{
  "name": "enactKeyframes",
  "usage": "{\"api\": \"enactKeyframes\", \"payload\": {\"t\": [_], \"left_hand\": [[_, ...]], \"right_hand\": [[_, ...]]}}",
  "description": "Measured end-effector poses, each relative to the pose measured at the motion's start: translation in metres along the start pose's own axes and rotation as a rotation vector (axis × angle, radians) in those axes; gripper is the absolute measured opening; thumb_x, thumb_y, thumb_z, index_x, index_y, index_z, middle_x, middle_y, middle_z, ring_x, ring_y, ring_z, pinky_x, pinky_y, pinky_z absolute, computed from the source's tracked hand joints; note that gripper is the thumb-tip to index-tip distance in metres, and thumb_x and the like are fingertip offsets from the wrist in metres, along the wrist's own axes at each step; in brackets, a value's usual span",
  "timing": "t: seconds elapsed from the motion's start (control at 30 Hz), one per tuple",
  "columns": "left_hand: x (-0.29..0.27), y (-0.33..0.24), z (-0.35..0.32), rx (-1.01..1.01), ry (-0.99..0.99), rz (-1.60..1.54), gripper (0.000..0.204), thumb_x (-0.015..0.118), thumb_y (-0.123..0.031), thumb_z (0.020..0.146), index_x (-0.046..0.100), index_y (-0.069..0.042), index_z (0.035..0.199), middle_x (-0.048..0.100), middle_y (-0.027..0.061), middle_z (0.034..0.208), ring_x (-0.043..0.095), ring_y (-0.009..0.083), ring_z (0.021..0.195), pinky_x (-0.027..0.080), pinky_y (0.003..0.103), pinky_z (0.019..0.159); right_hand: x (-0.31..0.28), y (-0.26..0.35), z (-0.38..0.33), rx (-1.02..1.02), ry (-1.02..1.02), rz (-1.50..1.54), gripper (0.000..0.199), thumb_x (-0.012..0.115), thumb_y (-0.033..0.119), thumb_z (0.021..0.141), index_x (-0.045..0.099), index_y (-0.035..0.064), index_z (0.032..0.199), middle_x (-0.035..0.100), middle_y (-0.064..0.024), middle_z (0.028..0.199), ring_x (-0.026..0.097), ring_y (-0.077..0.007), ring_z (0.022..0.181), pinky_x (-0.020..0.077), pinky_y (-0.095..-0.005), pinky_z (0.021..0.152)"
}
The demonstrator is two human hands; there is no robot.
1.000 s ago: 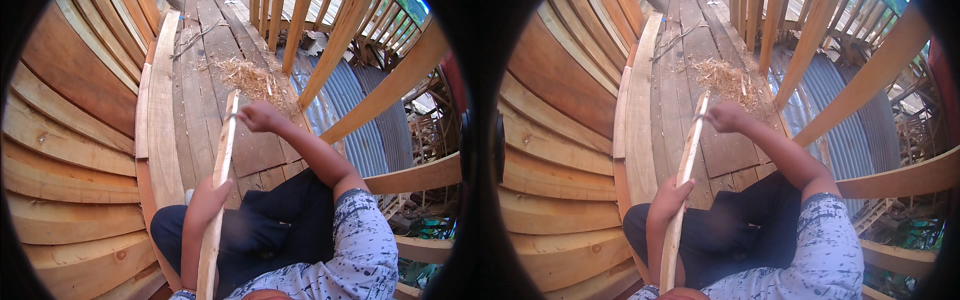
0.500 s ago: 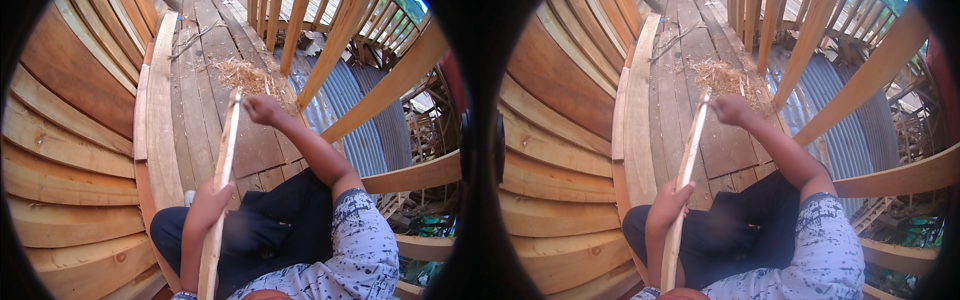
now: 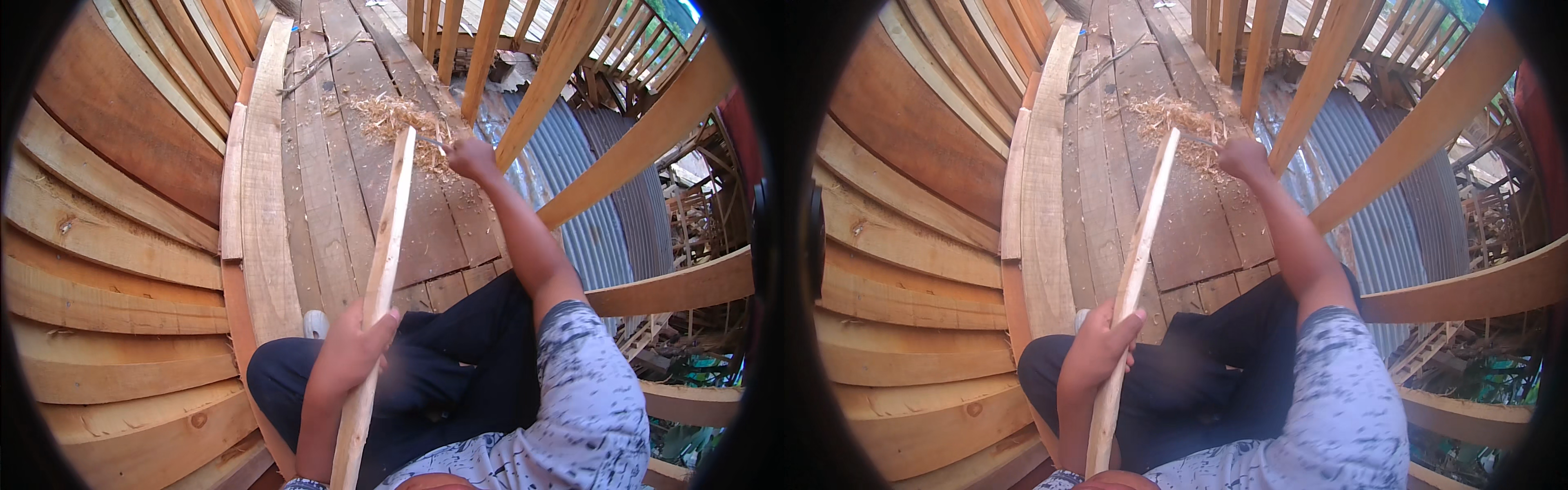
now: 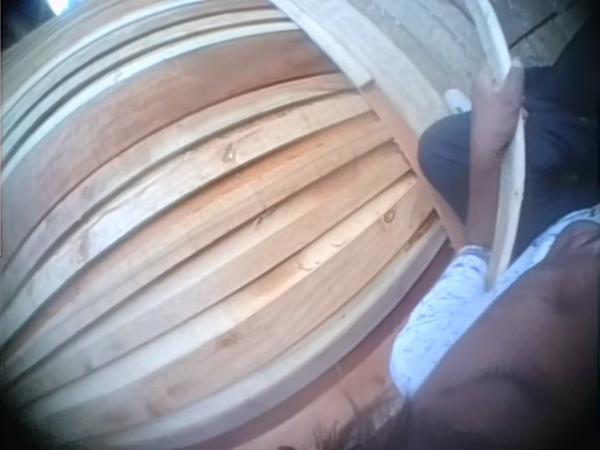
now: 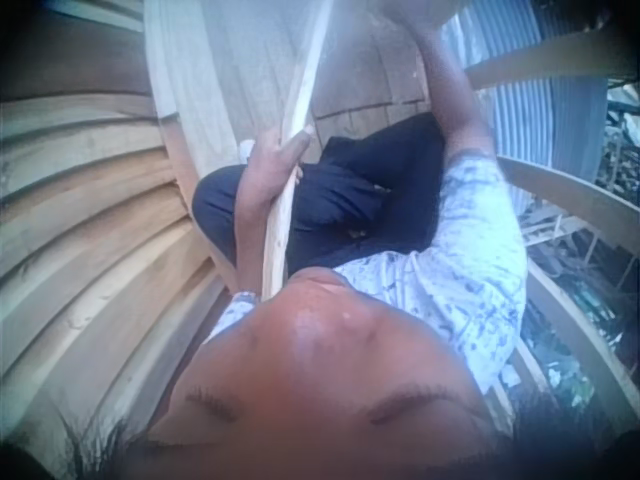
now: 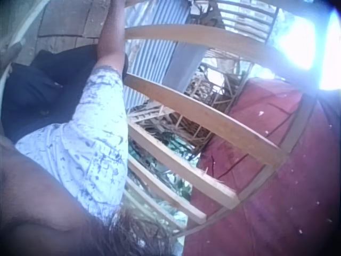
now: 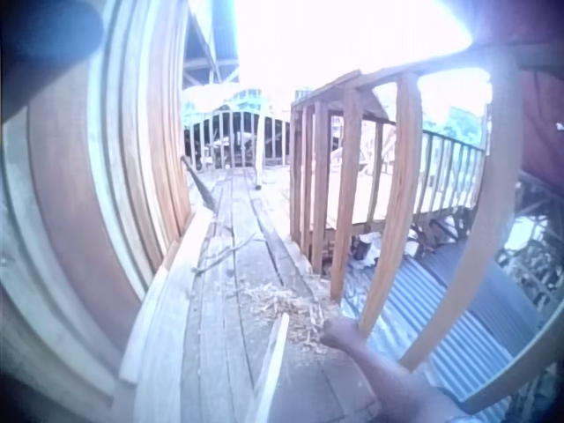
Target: The person sits on a wooden floor and uses a knife to shave and smooth a long, thin piece of wood. They hold the wood with their left hand and repeatedly scrape the surface with the knife in their right hand, creating wood shavings.
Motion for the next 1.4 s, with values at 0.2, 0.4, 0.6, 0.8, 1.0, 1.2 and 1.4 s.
{"api": "enactKeyframes", "payload": {"t": [0.2,0.4,0.6,0.8,1.0,1.2,1.4], "left_hand": [[-0.033,0.005,0.015,-0.015,-0.081,-0.08,0.038,0.065,-0.034,0.096,0.058,0.002,0.108,0.052,0.0016,0.066,0.053,0.0099,0.047,0.045,0.025,0.044],[-0.036,0.014,0.024,0.047,-0.009,-0.325,0.033,0.065,-0.029,0.096,0.056,0.001,0.105,0.048,-0.0017,0.057,0.045,0.0074,0.043,0.039,0.022,0.04],[-0.036,0.004,0.022,0.159,0.016,-0.343,0.029,0.067,-0.021,0.092,0.056,0.001,0.109,0.05,-0.0008,0.058,0.046,0.0076,0.043,0.037,0.022,0.039],[-0.028,0.005,0.027,0.162,0.035,-0.308,0.041,0.066,-0.017,0.09,0.058,0.007,0.123,0.062,0.0053,0.07,0.06,0.0117,0.054,0.045,0.023,0.049],[-0.036,0.0,0.023,0.283,-0.016,-0.088,0.05,0.065,-0.016,0.085,0.06,0.01,0.127,0.066,0.0097,0.072,0.062,0.0131,0.059,0.049,0.026,0.057],[-0.025,-0.013,0.013,0.371,0.106,-0.161,0.065,0.058,-0.028,0.088,0.048,0.017,0.134,0.064,0.0156,0.07,0.062,0.0172,0.057,0.051,0.028,0.053],[-0.01,-0.011,0.005,0.401,0.199,-0.342,0.065,0.048,-0.036,0.098,0.046,0.016,0.135,0.064,0.0164,0.073,0.063,0.0181,0.058,0.052,0.027,0.052]], "right_hand": [[-0.003,-0.039,0.011,0.19,-0.017,0.344,0.061,0.046,0.052,0.101,0.072,-0.0028,0.1,0.071,-0.0266,0.103,0.068,-0.0428,0.098,0.0518,-0.0481,0.088],[0.026,0.002,0.007,0.137,0.188,0.354,0.065,0.045,0.054,0.101,0.068,-0.0054,0.114,0.067,-0.0283,0.119,0.063,-0.0436,0.115,0.0477,-0.0493,0.098],[0.027,0.043,-0.011,0.009,0.283,0.355,0.065,0.044,0.055,0.101,0.068,-0.0043,0.111,0.068,-0.0274,0.115,0.064,-0.0425,0.112,0.0486,-0.0492,0.095],[0.003,0.045,-0.021,0.037,0.242,0.49,0.064,0.047,0.052,0.101,0.067,-0.0075,0.112,0.068,-0.0278,0.114,0.065,-0.041,0.111,0.0486,-0.0475,0.095],[-0.012,0.043,-0.03,0.029,0.159,0.612,0.062,0.049,0.051,0.1,0.067,-0.0075,0.11,0.069,-0.0282,0.109,0.066,-0.0411,0.108,0.049,-0.0473,0.093],[-0.03,0.04,-0.039,-0.059,0.073,0.675,0.061,0.05,0.052,0.101,0.062,-0.0038,0.081,0.065,-0.0176,0.075,0.063,-0.03,0.073,0.0473,-0.0458,0.07],[-0.058,0.049,-0.06,-0.167,0.02,0.833,0.054,0.049,0.045,0.104,0.06,-0.0027,0.08,0.056,-0.0097,0.065,0.053,-0.0195,0.063,0.0438,-0.0413,0.062]]}}
Point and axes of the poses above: each hand's wrist, its own z-axis towards the middle knuckle, its own x-axis out of the palm, y = z × x, the point moved 7 cm from there along z, towards the middle knuckle
